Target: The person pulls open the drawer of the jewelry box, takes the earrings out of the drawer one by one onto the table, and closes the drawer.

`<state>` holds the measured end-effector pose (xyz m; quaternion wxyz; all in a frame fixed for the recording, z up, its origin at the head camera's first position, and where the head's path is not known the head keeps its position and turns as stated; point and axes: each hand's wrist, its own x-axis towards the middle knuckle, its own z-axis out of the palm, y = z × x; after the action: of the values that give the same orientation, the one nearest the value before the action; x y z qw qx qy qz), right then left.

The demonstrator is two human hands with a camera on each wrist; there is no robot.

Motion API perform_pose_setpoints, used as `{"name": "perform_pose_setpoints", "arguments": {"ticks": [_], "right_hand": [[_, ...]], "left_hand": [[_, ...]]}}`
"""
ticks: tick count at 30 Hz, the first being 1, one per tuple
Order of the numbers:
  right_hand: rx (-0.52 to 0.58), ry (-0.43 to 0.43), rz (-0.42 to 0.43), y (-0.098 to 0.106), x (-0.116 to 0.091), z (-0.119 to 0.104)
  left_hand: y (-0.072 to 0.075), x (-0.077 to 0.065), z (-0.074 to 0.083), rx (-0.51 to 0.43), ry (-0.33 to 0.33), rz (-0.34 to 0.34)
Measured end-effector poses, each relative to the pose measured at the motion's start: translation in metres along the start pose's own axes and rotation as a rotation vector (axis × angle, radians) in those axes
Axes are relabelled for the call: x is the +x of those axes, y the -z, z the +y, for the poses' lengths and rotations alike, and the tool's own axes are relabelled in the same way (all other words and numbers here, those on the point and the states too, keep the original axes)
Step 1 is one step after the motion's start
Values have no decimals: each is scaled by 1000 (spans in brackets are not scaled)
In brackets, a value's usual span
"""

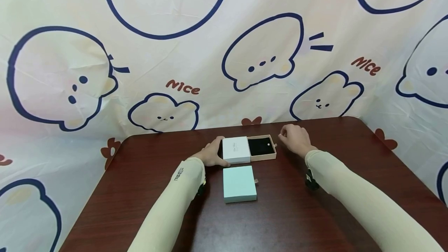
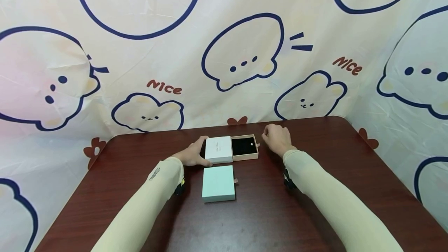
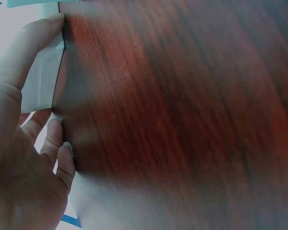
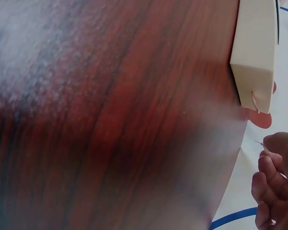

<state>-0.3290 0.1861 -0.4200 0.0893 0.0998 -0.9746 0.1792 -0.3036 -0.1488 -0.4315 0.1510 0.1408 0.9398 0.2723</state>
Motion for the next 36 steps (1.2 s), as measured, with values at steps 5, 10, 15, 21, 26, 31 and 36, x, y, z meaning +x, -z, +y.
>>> {"name": "perform_pose_setpoints", "arguments": {"ticks": [5, 10, 15, 21, 26, 31, 36], "right_hand": [[15, -14, -19, -2, 0, 2], [18, -18, -38, -3, -1, 3], [22, -20, -48, -2, -2, 4], [11, -21, -45, -5, -3, 7], [-3, -19, -44, -7, -4, 9], [-5, -19, -41, -8, -4, 10], [-1, -23, -50, -9, -3, 12]], "left_hand": [[0, 0, 0, -2, 1, 0], [-1, 0, 0, -5, -3, 2], [-1, -1, 1, -4, -5, 9], [-1, 0, 0, -5, -2, 8], [-1, 0, 0, -6, -6, 7], [-1, 0, 0, -8, -11, 8], [-2, 1, -1, -11, -14, 8]]}}
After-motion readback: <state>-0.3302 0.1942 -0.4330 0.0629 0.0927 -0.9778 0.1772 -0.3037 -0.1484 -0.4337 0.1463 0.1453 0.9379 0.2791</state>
